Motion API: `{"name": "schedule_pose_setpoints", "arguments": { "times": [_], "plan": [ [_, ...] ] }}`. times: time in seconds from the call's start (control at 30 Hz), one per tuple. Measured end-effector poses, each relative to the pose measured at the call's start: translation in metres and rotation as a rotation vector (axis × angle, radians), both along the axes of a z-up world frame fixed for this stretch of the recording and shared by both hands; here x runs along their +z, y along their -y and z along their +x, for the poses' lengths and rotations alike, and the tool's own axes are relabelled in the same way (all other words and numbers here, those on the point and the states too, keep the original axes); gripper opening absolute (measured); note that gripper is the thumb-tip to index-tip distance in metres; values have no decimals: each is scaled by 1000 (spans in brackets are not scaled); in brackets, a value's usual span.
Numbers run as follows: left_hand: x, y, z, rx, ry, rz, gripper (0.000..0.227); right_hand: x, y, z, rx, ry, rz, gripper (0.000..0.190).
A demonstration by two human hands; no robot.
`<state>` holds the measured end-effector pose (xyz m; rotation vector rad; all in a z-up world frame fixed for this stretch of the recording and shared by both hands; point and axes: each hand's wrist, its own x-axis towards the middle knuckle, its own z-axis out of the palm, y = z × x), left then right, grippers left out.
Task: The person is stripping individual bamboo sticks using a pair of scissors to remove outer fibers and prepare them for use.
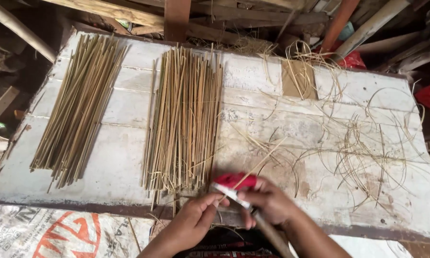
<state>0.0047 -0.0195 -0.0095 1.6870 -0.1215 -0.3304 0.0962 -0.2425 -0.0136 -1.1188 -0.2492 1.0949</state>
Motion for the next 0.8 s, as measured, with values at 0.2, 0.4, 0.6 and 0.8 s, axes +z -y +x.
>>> {"name": "schedule_pose_setpoints", "arguments": {
  "times": [0.2, 0.4, 0.6, 0.8],
  "plan": [
    [-4, -24, -11, -113, -64, 119, 30, 18, 38, 33, -315, 176, 21, 26],
    [-4, 5, 3, 72, 309, 400, 33, -22, 5, 9, -459, 242, -23, 41],
    [-16, 7, -5, 213, 460, 306, 13, -1, 20, 35, -465, 182, 29, 67],
    [-20, 16, 1, 287, 575, 358, 14, -16, -1, 7, -162, -35, 55, 40]
  ]
}}
